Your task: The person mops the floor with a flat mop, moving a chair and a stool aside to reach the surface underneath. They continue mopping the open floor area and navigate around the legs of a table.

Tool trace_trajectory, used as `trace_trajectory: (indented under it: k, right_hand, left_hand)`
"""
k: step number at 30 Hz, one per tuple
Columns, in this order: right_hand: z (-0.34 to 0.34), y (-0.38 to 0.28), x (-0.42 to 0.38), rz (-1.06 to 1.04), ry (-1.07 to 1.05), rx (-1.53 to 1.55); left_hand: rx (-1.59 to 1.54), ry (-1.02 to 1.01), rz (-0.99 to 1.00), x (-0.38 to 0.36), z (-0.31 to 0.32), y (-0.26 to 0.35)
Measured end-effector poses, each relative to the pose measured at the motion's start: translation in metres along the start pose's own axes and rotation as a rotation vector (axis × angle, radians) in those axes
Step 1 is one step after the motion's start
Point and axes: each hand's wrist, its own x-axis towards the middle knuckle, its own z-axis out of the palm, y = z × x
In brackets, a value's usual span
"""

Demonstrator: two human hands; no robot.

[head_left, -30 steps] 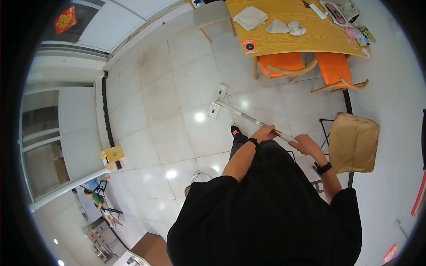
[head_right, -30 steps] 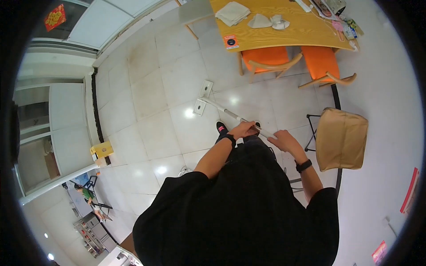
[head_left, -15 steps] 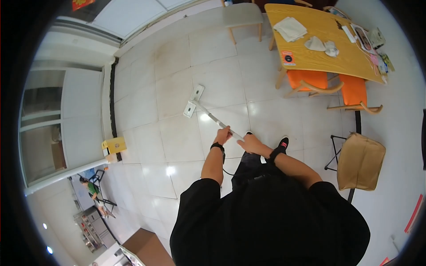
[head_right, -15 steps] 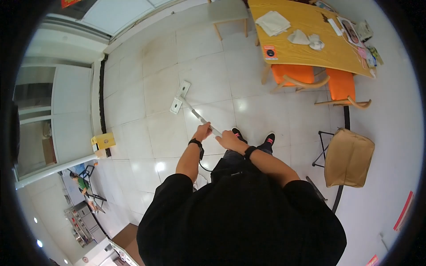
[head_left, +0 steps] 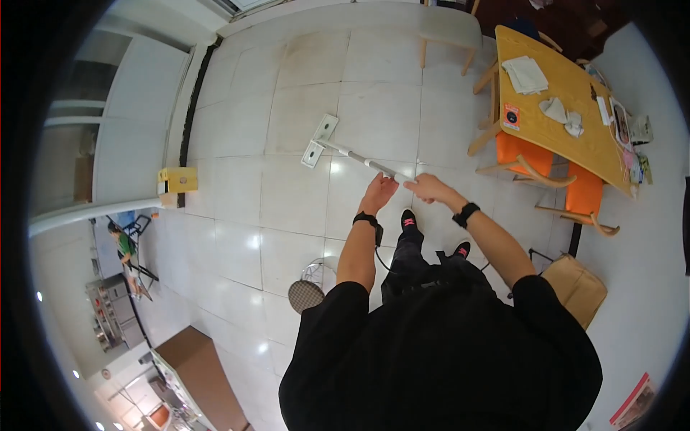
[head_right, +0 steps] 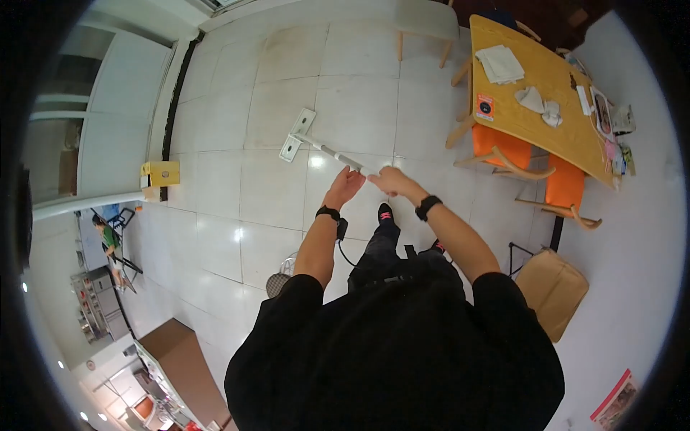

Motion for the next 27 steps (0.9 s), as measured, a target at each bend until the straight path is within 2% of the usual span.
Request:
trace_trajectory:
  k: [2, 3, 7, 10, 11, 12, 14, 16, 17, 18, 20, 21, 24, 27]
  right_hand:
    - [0.016, 0.005, -0.027, -0.025, 0.006, 0.015]
    - [0.022, 0.011, -0.039, -0.001, -0.014, 0.027]
    - [0.034, 0.053, -0.094, 0.017, -0.078, 0.076]
    - [0.023, 0.098, -0.139, 0.029, -0.087, 0.11]
    - [0.019, 0.115, -0.153, 0.033, -0.092, 0.137]
    - [0.011, 0.126, -0.17, 0.03, -0.105, 0.121]
    - [-0.008, 0.148, -0.201, 0.04, -0.076, -0.037]
    - [-0.026, 0.18, -0.23, 0.076, -0.091, -0.08]
    - [-0.037, 0.198, -0.245, 0.118, -0.088, -0.11]
    - [-0.046, 0.216, -0.26, 0.114, -0.096, -0.125]
    - [-0.062, 0.252, -0.292, 0.074, -0.112, -0.193]
    - [-0.071, 0.267, -0.307, 0.065, -0.125, -0.201]
    - [-0.092, 0.308, -0.352, 0.125, -0.203, -0.241]
    - [-0.096, 0.328, -0.391, 0.248, -0.106, -0.315]
  left_hand:
    - [-0.19, -0.033, 0.015, 0.009, 0.003, -0.017]
    - [-0.327, 0.09, 0.009, 0.011, 0.005, -0.027]
    - [-0.389, 0.224, 0.043, 0.016, -0.012, -0.077]
    - [-0.337, 0.114, 0.018, 0.014, -0.022, -0.135]
    - [-0.334, 0.216, -0.022, -0.005, 0.003, -0.152]
    - [-0.351, 0.218, -0.012, 0.011, -0.007, -0.183]
    - [0.563, 0.019, 0.312, 0.038, -0.023, -0.244]
    - [0.674, 0.114, 0.372, -0.006, 0.03, -0.286]
    - [0.164, 0.202, 0.139, -0.01, 0.048, -0.307]
    - [0.149, 0.205, 0.148, -0.002, 0.044, -0.335]
    - [1.063, -0.096, 0.789, 0.022, 0.02, -0.399]
    - [1.06, -0.079, 0.794, 0.015, 0.033, -0.418]
    - [-0.15, 0.248, -0.148, -0.01, 0.086, -0.475]
    - [-0.189, 0.226, -0.227, -0.025, 0.098, -0.527]
